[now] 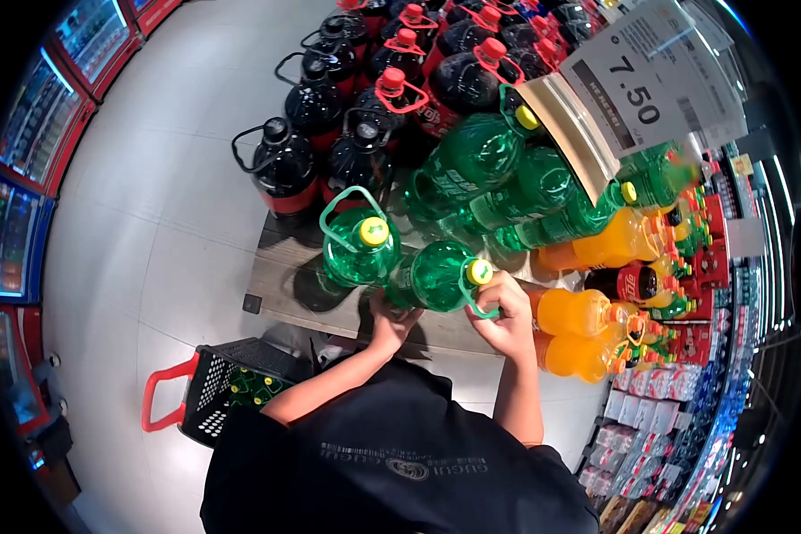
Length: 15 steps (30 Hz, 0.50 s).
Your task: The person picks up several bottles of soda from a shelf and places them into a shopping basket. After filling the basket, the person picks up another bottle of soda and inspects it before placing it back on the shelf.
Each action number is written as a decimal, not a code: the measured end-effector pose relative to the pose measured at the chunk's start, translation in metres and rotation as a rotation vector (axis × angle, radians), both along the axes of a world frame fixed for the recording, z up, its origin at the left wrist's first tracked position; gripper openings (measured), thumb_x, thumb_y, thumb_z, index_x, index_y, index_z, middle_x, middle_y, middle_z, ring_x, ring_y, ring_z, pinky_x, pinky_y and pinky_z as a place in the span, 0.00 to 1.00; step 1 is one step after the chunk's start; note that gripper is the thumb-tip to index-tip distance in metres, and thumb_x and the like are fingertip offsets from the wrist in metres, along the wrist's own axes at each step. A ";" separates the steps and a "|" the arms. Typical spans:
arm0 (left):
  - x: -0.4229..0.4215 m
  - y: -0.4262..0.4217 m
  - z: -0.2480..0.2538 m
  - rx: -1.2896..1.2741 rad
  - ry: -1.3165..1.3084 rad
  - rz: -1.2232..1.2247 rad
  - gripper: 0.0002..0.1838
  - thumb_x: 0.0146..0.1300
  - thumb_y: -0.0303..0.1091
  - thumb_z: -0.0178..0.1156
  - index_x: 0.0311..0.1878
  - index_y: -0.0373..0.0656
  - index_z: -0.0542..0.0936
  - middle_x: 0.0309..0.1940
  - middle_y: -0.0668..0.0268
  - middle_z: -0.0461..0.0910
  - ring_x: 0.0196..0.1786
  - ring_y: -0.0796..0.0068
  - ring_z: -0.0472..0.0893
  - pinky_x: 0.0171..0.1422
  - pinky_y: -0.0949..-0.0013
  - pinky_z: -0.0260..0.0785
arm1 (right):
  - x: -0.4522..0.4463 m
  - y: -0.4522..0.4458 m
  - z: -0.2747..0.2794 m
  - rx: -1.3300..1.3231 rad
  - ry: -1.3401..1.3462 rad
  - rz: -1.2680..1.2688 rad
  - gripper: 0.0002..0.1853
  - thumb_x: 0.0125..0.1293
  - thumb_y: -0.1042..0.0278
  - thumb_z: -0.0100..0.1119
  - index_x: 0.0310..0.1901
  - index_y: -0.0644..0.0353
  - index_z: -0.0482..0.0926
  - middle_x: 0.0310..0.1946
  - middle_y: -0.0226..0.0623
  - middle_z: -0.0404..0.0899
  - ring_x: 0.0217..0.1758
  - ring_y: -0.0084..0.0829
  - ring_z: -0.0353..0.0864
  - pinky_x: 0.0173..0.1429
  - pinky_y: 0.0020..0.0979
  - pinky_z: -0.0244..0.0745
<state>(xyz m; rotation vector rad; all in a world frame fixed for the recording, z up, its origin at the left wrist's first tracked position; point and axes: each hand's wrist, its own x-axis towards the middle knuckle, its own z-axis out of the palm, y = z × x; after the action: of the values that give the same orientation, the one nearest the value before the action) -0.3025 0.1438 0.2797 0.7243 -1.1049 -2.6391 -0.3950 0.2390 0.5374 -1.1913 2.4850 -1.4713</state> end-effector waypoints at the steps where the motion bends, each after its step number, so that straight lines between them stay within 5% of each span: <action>1: 0.000 0.002 -0.006 0.148 0.011 0.027 0.46 0.49 0.22 0.70 0.65 0.48 0.49 0.62 0.59 0.55 0.62 0.61 0.65 0.61 0.53 0.69 | 0.004 -0.004 0.003 -0.012 0.027 -0.011 0.10 0.47 0.77 0.67 0.29 0.59 0.74 0.29 0.34 0.73 0.33 0.33 0.73 0.39 0.29 0.69; 2: 0.000 0.001 0.001 -0.310 -0.042 -0.050 0.45 0.51 0.26 0.70 0.65 0.44 0.49 0.61 0.58 0.56 0.61 0.61 0.66 0.60 0.54 0.69 | 0.007 0.001 -0.005 -0.024 0.009 -0.024 0.14 0.46 0.77 0.67 0.35 0.59 0.75 0.34 0.36 0.73 0.38 0.34 0.73 0.43 0.31 0.70; 3: 0.000 -0.001 0.003 -0.323 -0.055 -0.086 0.45 0.51 0.27 0.70 0.65 0.43 0.48 0.61 0.58 0.56 0.61 0.61 0.66 0.60 0.54 0.69 | 0.010 0.004 -0.010 -0.070 -0.016 -0.020 0.26 0.45 0.74 0.68 0.49 0.58 0.72 0.46 0.41 0.69 0.44 0.34 0.71 0.46 0.33 0.70; 6: 0.004 -0.010 -0.006 -0.387 -0.040 -0.137 0.45 0.53 0.28 0.69 0.66 0.41 0.48 0.62 0.57 0.56 0.62 0.62 0.66 0.59 0.56 0.69 | 0.014 0.014 -0.028 -0.363 0.036 -0.048 0.44 0.47 0.63 0.68 0.65 0.54 0.55 0.61 0.43 0.50 0.46 0.33 0.68 0.46 0.32 0.69; 9: 0.015 -0.022 -0.010 -0.447 -0.049 -0.204 0.43 0.55 0.27 0.67 0.67 0.39 0.49 0.63 0.55 0.56 0.64 0.62 0.65 0.58 0.59 0.70 | 0.018 0.027 -0.038 -0.511 0.008 -0.157 0.42 0.51 0.57 0.67 0.66 0.54 0.54 0.60 0.45 0.54 0.46 0.29 0.66 0.41 0.28 0.69; 11: 0.026 -0.041 -0.003 -0.531 -0.109 -0.323 0.35 0.59 0.24 0.60 0.66 0.37 0.52 0.55 0.55 0.69 0.54 0.66 0.75 0.54 0.66 0.72 | 0.025 0.028 -0.048 -0.581 -0.075 -0.262 0.33 0.53 0.64 0.65 0.59 0.54 0.59 0.56 0.41 0.58 0.42 0.27 0.65 0.42 0.27 0.68; 15: 0.057 -0.080 0.012 -0.744 0.046 -0.288 0.20 0.60 0.22 0.57 0.56 0.36 0.66 0.45 0.60 0.75 0.40 0.74 0.78 0.45 0.71 0.72 | 0.046 0.040 -0.121 -0.359 0.001 -0.361 0.13 0.55 0.82 0.56 0.39 0.59 0.64 0.42 0.39 0.64 0.35 0.26 0.64 0.36 0.24 0.66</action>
<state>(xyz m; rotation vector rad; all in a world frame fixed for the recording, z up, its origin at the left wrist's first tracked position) -0.2454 0.0641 0.2915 0.3584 -2.1127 -2.1315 -0.3492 0.2790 0.4167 -0.7927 2.6150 -2.0738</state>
